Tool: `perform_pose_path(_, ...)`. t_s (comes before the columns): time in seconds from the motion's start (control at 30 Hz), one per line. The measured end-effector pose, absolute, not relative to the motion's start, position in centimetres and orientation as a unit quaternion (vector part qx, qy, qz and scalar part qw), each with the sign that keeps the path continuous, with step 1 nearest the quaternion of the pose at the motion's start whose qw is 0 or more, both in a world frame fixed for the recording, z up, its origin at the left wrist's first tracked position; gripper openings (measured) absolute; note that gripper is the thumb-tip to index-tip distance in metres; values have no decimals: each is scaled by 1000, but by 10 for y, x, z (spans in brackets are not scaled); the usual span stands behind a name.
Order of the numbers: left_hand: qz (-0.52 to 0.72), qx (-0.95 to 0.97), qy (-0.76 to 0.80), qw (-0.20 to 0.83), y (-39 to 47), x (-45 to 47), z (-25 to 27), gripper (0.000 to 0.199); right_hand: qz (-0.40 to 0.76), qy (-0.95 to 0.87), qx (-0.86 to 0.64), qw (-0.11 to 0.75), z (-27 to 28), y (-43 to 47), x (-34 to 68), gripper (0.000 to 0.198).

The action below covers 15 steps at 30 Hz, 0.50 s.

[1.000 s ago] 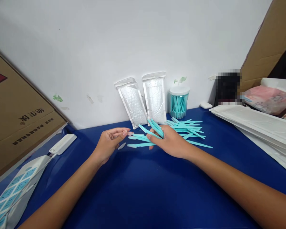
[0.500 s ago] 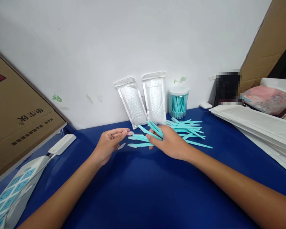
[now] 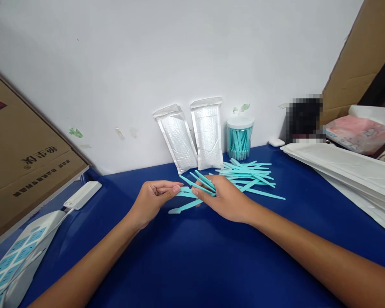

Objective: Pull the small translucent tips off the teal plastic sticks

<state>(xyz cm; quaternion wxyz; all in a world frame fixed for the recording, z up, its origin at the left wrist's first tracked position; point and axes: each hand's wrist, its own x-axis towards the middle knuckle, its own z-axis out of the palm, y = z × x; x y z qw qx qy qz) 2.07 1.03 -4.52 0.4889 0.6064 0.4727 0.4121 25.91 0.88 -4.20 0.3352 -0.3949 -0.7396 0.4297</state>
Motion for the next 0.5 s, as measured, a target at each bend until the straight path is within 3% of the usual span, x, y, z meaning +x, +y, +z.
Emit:
perform_pose_path(0.13,425,560,485,520,9,26,-46,34,431,-736,-401,334,-40,8,258,41)
perform_pose_path(0.3,505,358,460,637,21,15,-43,27,429,-720,-425,343,-44,15,260,38)
perform_pose_path(0.43,508,326,419,679,33,2,-43,51,402,-723,-450,336,-48,22,264,39)
perform_pose_path(0.5,507,339,416,674,35,0,-43,53,396,-727,-451,334,-49,23,265,39)
